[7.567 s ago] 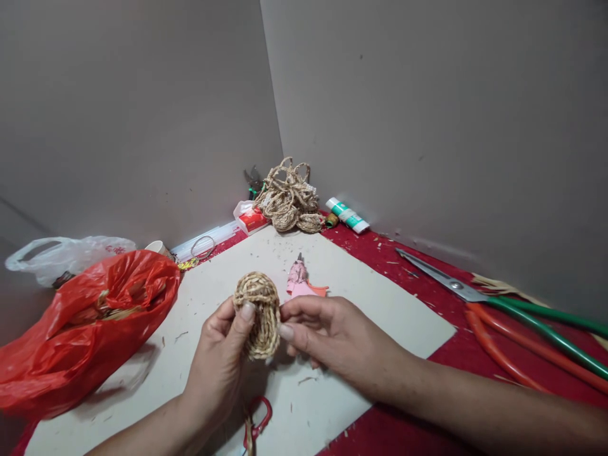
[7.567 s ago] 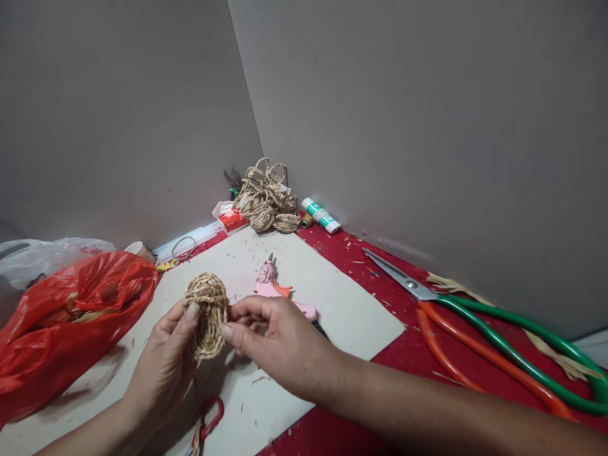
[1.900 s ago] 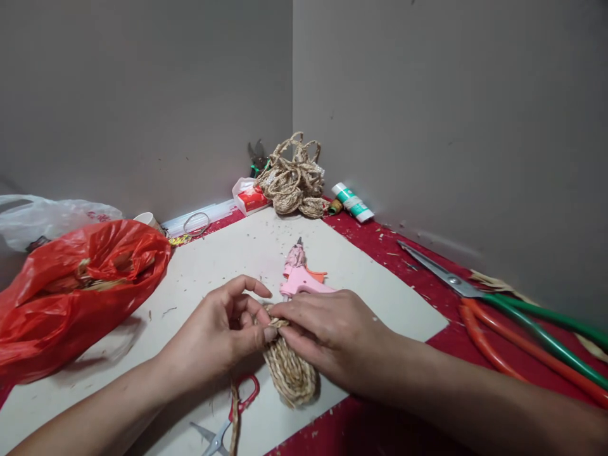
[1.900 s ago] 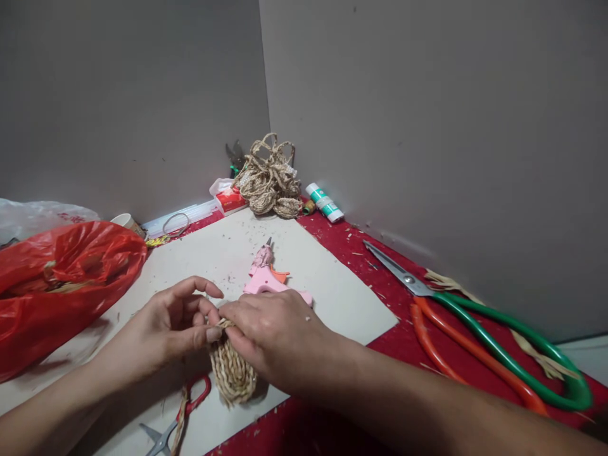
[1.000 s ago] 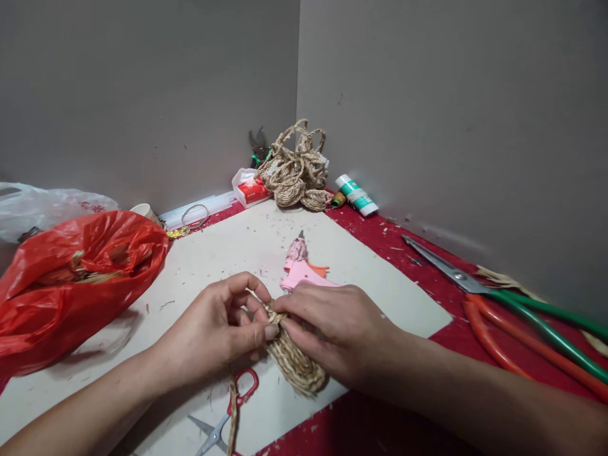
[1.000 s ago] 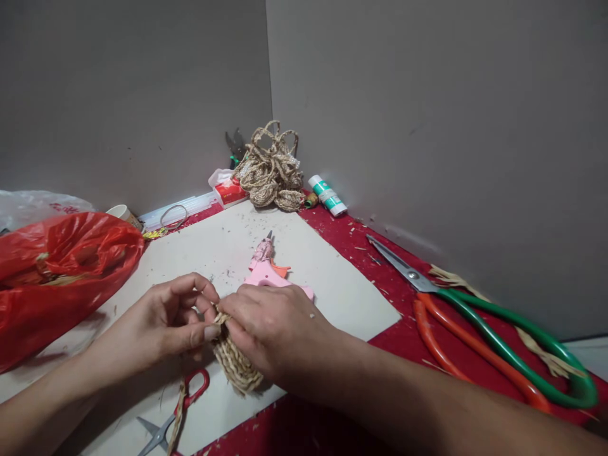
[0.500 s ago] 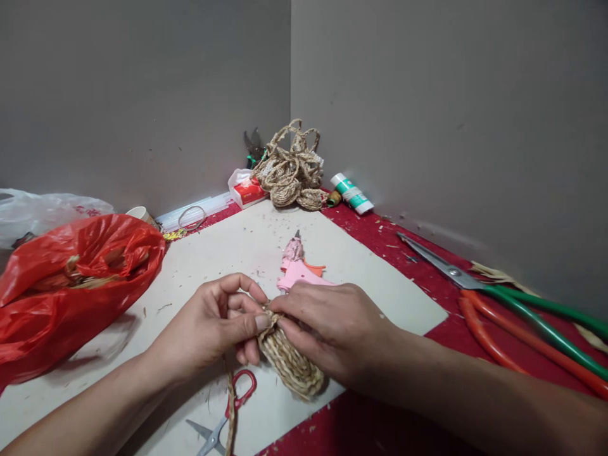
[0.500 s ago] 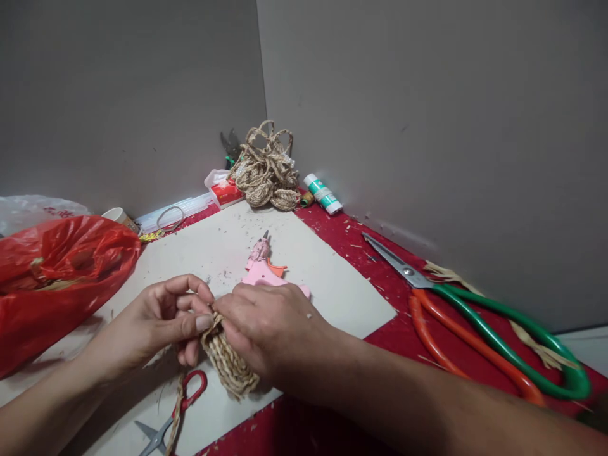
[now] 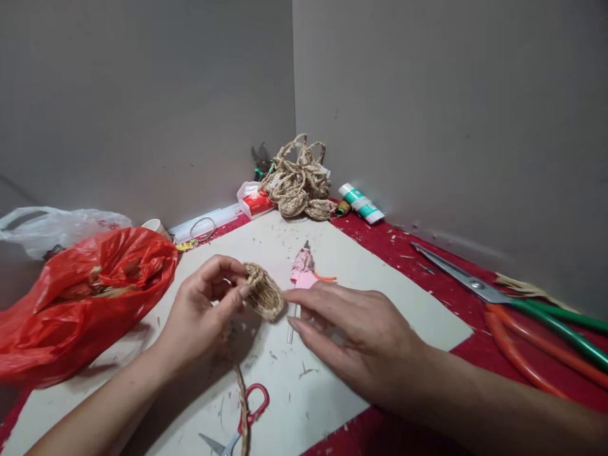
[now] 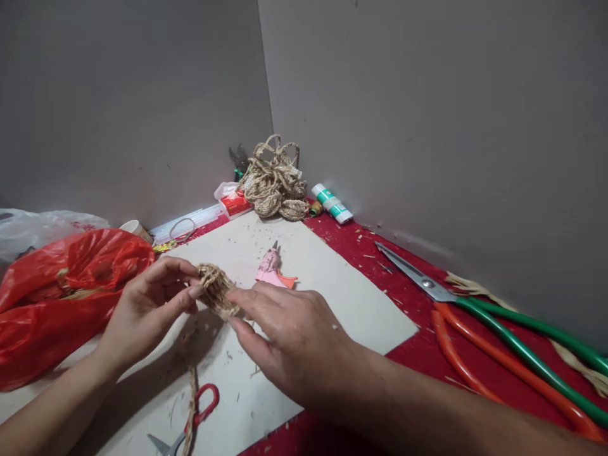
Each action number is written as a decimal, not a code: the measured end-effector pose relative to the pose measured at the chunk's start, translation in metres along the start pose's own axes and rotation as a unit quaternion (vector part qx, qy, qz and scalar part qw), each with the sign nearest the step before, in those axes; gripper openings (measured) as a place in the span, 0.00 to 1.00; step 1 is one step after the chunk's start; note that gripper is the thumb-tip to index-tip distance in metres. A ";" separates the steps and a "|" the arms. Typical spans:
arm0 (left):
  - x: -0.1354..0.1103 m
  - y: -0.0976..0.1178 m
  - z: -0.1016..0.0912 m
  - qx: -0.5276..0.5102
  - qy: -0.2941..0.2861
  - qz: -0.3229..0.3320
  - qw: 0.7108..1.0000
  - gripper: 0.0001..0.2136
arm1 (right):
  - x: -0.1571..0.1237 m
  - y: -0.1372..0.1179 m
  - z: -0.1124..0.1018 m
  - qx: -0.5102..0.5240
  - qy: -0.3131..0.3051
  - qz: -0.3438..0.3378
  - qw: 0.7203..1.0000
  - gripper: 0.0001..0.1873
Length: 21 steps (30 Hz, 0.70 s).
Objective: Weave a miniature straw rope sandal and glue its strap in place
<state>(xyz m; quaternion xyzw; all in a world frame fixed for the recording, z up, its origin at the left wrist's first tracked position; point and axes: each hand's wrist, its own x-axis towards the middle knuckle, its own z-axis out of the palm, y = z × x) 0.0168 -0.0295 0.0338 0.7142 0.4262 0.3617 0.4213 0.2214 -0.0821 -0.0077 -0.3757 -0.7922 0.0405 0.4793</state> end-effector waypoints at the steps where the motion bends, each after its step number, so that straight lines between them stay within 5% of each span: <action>1: 0.005 -0.007 -0.004 0.025 0.033 0.030 0.999 0.06 | 0.000 0.000 0.000 -0.006 0.007 0.003 1.000 0.10; 4: 0.020 -0.031 -0.017 0.093 0.116 0.090 0.985 0.04 | -0.001 0.000 0.002 -0.016 0.009 0.008 1.000 0.09; 9: 0.031 -0.060 -0.028 0.162 0.169 0.135 0.963 0.04 | -0.001 0.001 0.004 -0.010 -0.007 0.018 1.000 0.09; 21: 0.015 -0.056 -0.018 0.164 0.164 0.226 0.946 0.10 | -0.003 0.004 0.007 0.003 -0.033 0.058 0.998 0.09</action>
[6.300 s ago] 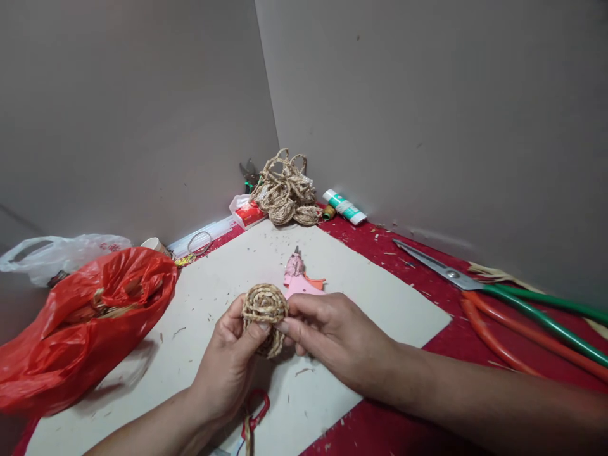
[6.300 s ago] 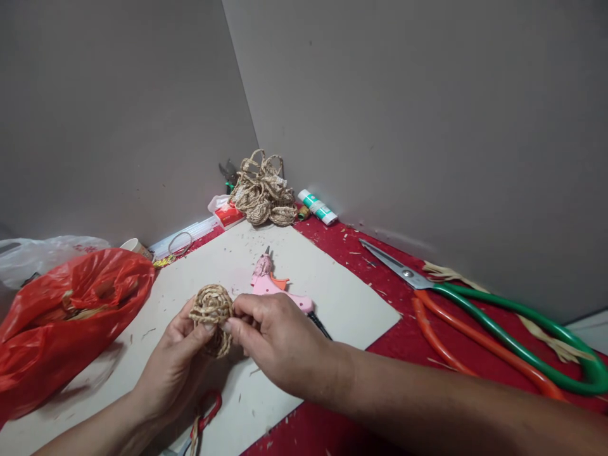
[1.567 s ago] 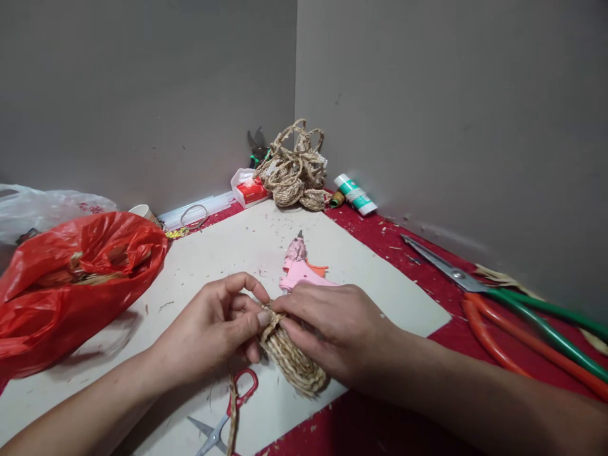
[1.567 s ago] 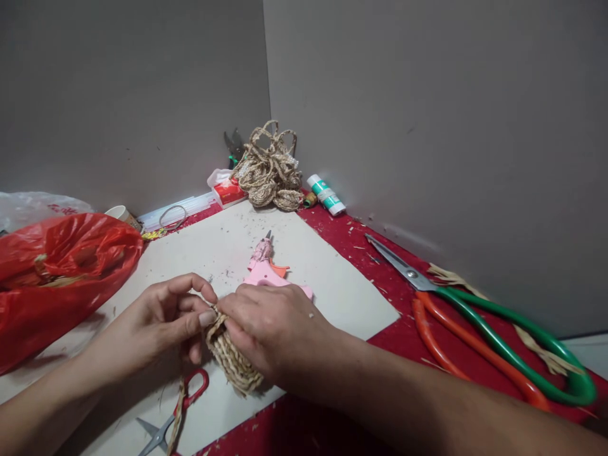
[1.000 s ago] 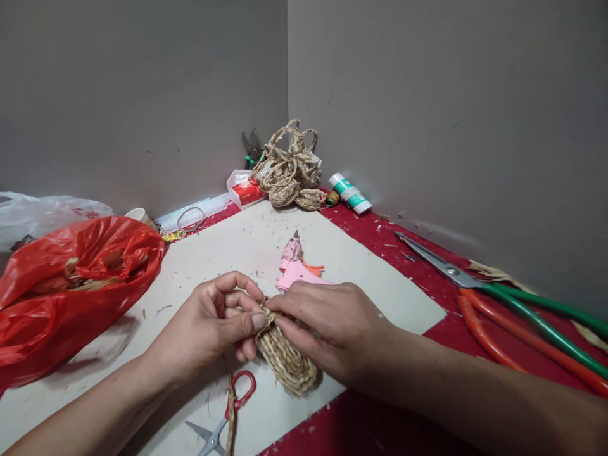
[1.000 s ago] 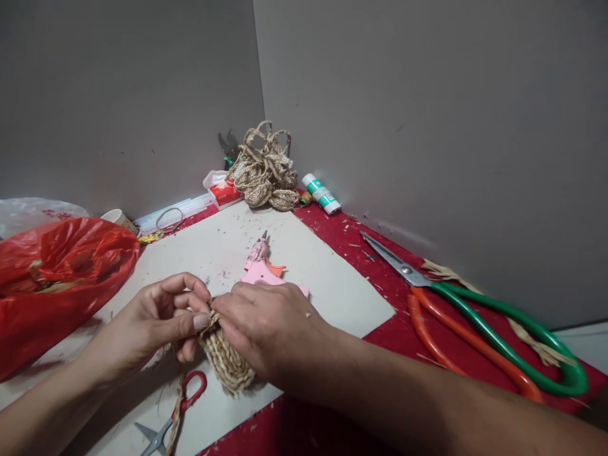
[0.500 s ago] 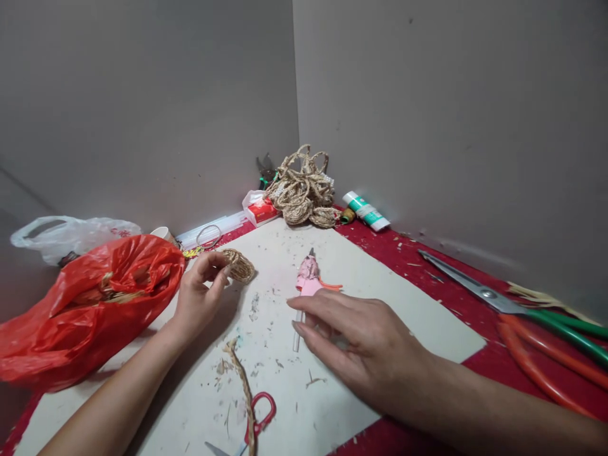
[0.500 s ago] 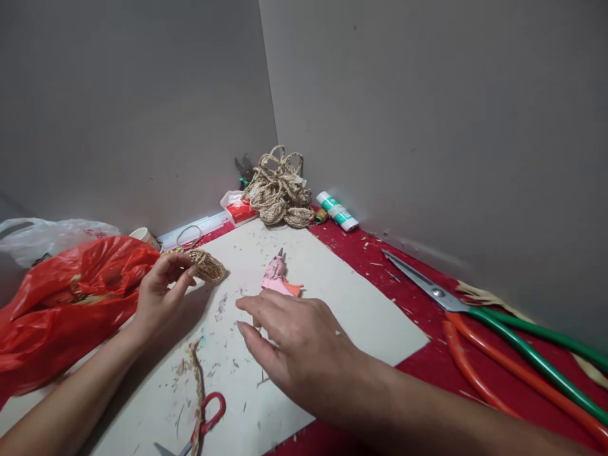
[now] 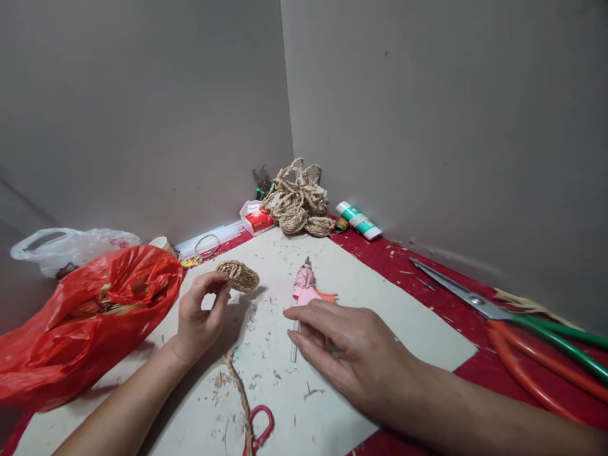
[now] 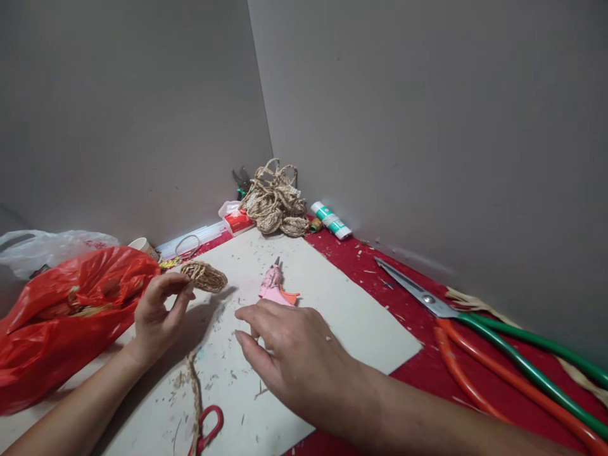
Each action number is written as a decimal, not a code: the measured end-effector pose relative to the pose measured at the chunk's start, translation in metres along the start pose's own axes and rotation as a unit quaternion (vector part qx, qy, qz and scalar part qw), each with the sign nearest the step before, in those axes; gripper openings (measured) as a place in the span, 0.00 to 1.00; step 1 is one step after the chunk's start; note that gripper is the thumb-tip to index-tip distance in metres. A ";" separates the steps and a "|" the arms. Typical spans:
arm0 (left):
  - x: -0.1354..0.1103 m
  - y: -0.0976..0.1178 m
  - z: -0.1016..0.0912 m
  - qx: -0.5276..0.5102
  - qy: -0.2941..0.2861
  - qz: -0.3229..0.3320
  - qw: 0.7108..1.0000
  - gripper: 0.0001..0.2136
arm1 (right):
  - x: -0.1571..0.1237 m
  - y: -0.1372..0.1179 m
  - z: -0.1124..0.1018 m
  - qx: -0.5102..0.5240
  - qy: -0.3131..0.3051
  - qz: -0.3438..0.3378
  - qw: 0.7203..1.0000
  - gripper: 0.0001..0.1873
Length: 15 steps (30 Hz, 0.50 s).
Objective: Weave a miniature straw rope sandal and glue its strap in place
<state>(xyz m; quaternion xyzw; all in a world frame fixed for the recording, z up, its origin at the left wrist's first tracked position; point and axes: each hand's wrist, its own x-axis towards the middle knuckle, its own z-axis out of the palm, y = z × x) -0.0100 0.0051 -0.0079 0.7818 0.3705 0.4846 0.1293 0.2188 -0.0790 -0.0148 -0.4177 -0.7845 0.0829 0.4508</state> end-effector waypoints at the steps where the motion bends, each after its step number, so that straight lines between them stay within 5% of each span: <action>1: -0.001 0.005 0.000 -0.014 0.003 0.015 1.000 0.11 | 0.000 0.000 0.000 0.004 0.003 0.006 1.000 0.10; 4: -0.002 0.026 -0.001 -0.087 0.015 0.029 0.996 0.12 | 0.001 -0.001 -0.002 0.033 0.025 0.020 0.999 0.12; 9: -0.002 0.064 -0.006 -0.181 -0.065 -0.091 0.977 0.09 | 0.003 -0.003 -0.004 0.131 0.016 0.121 0.984 0.18; 15: -0.006 0.076 -0.006 -0.217 -0.129 -0.157 0.955 0.08 | 0.008 -0.009 -0.003 0.313 -0.088 0.286 0.902 0.09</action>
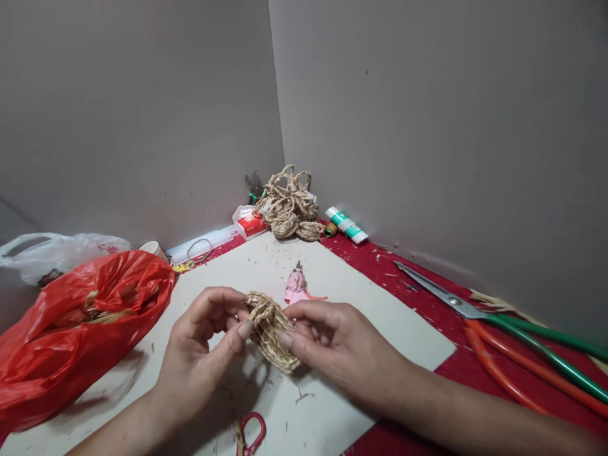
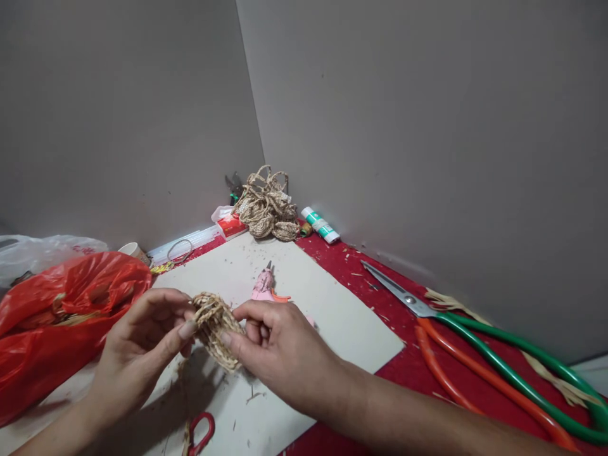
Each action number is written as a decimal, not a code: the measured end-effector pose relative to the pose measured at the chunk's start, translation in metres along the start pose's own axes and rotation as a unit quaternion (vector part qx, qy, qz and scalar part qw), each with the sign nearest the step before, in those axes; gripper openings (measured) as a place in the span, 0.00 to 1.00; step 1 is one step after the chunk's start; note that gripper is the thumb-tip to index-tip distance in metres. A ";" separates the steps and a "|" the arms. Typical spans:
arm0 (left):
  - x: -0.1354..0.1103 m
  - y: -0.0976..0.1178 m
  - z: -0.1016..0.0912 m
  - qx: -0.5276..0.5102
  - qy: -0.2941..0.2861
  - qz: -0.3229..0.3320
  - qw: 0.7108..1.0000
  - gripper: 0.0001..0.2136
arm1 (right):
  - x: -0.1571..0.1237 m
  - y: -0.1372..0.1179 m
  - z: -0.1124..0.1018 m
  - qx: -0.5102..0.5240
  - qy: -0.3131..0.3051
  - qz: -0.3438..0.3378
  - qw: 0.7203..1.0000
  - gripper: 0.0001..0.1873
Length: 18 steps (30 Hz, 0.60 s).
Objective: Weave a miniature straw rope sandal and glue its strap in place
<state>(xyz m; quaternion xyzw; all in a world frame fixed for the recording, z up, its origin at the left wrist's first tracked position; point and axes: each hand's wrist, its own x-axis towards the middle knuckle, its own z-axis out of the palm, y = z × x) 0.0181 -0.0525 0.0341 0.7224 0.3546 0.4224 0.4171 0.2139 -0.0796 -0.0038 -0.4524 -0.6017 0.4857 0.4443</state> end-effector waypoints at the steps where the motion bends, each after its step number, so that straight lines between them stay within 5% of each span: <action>1: 0.000 0.000 0.001 -0.002 -0.004 -0.001 1.000 0.08 | 0.000 -0.001 0.000 0.023 -0.009 0.018 1.000 0.09; 8: -0.001 0.005 0.004 0.006 -0.012 -0.003 1.000 0.06 | 0.005 -0.008 -0.003 0.071 -0.029 0.091 0.993 0.09; 18: -0.008 0.000 0.005 0.081 0.016 0.047 0.996 0.10 | 0.003 -0.010 -0.004 0.110 -0.029 0.088 0.990 0.21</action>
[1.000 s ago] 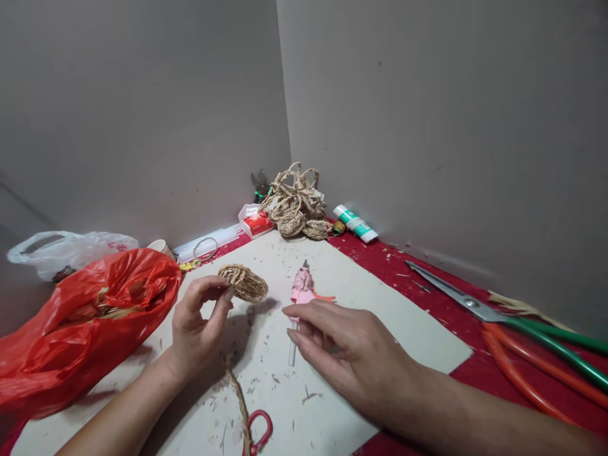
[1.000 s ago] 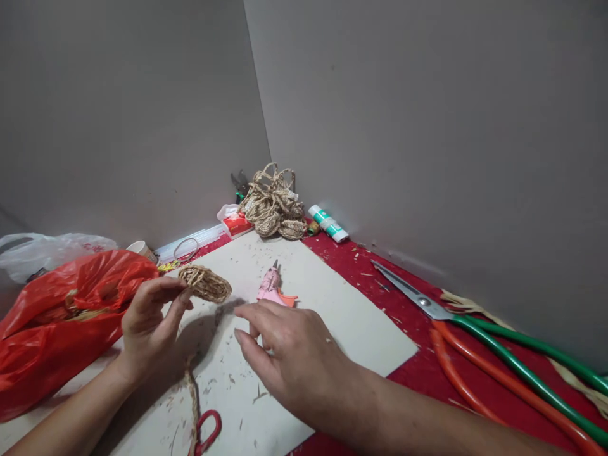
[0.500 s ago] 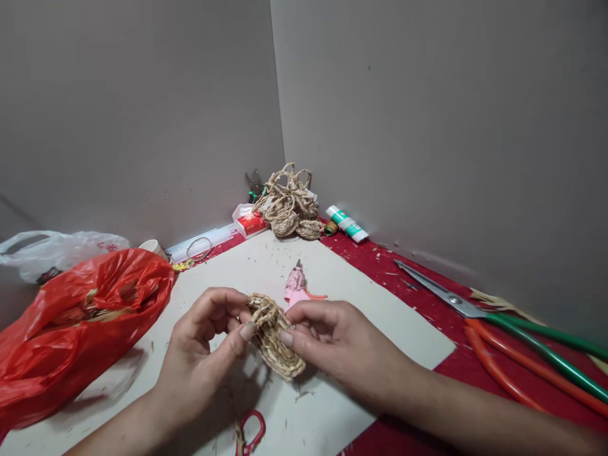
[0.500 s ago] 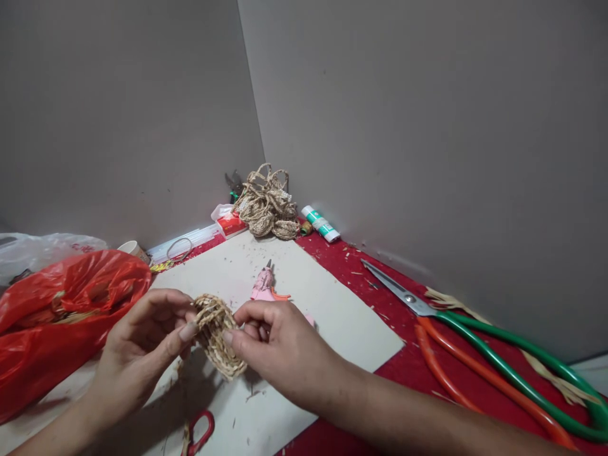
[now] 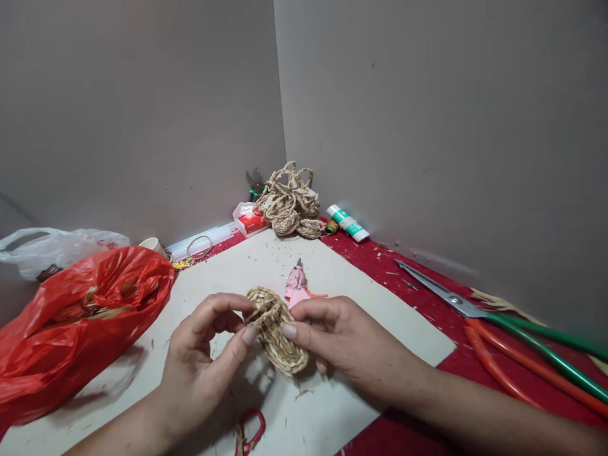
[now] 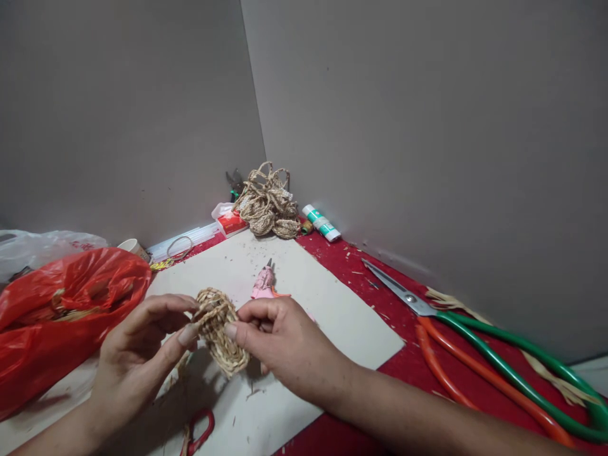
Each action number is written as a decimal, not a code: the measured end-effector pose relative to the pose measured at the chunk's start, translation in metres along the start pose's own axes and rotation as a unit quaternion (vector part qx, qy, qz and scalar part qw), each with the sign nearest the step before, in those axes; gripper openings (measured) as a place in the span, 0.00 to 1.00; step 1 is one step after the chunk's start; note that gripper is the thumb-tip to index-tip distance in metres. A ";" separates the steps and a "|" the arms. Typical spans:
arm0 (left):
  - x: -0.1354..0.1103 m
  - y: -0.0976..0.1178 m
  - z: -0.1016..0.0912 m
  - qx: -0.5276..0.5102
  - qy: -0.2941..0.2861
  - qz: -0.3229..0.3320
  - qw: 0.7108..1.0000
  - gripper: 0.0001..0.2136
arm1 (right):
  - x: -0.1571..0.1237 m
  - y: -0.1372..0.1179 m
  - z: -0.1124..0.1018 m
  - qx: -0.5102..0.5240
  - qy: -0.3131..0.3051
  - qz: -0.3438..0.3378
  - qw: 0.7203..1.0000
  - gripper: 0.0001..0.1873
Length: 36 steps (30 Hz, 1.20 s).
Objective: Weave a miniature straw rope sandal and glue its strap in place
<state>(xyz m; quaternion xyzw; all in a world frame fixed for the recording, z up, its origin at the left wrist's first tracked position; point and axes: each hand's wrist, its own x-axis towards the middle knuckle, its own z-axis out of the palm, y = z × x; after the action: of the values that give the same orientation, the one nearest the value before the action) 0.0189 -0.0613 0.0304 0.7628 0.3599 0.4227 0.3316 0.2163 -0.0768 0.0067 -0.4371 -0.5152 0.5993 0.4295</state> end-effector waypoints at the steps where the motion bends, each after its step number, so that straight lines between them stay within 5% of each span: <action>1: 0.000 -0.001 0.001 -0.008 0.021 0.003 1.000 0.11 | 0.000 0.000 0.000 0.005 0.007 -0.005 1.000 0.21; 5: 0.004 -0.006 0.005 -0.095 0.110 -0.058 0.988 0.10 | 0.001 0.002 -0.001 0.033 0.031 -0.026 0.999 0.21; 11: 0.007 -0.017 0.012 -0.272 0.021 -0.242 0.931 0.07 | 0.003 0.003 0.000 0.033 0.024 -0.018 0.999 0.21; 17: 0.006 -0.019 0.014 -0.307 0.035 -0.247 0.919 0.08 | 0.000 0.004 0.000 -0.020 0.024 -0.028 0.999 0.20; 24: 0.005 -0.023 0.019 -0.323 0.033 -0.255 0.911 0.07 | -0.002 0.009 0.003 -0.125 0.059 -0.116 0.984 0.16; 36: 0.000 -0.019 0.025 -0.338 0.009 -0.273 0.901 0.09 | -0.004 0.005 0.004 -0.427 0.111 -0.125 0.889 0.15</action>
<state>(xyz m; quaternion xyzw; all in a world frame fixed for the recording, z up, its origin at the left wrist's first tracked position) 0.0362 -0.0570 0.0042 0.4731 0.3926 0.4188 0.6683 0.2137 -0.0824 0.0024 -0.5734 -0.7208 0.2106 0.3275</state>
